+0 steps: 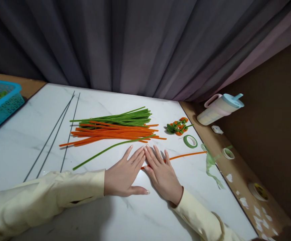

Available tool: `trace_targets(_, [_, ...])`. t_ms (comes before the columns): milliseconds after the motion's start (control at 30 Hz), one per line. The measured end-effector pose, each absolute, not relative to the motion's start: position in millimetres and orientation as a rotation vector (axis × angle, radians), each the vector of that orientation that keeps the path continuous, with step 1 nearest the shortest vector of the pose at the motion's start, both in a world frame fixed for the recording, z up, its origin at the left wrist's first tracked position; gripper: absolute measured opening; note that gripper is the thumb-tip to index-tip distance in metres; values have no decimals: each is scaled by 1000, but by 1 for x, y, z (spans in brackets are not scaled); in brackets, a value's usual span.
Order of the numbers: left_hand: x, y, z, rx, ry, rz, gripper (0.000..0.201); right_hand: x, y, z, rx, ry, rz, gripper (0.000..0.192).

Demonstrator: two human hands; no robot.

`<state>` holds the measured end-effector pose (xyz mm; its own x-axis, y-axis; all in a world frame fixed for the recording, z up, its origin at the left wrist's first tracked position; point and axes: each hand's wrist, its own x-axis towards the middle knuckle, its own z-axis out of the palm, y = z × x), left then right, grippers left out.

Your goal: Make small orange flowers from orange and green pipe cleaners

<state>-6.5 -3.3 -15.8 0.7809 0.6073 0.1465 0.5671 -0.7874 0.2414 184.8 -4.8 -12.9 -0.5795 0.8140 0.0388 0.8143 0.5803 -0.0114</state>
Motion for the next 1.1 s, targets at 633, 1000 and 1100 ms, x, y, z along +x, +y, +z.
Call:
trace_targets(633, [-7,-3,-15,2769,912,264,93,212,4,-14,-1528,-2770,-8,46])
trace_targets(1000, [-7,-2,-13,2729,862,259,77,216,5,-13,-1483,-2798,-13,47])
trace_targets(1100, [-7,-3,-14,2732,859,267,77,214,3,-10,-1436,-2804,-78,49])
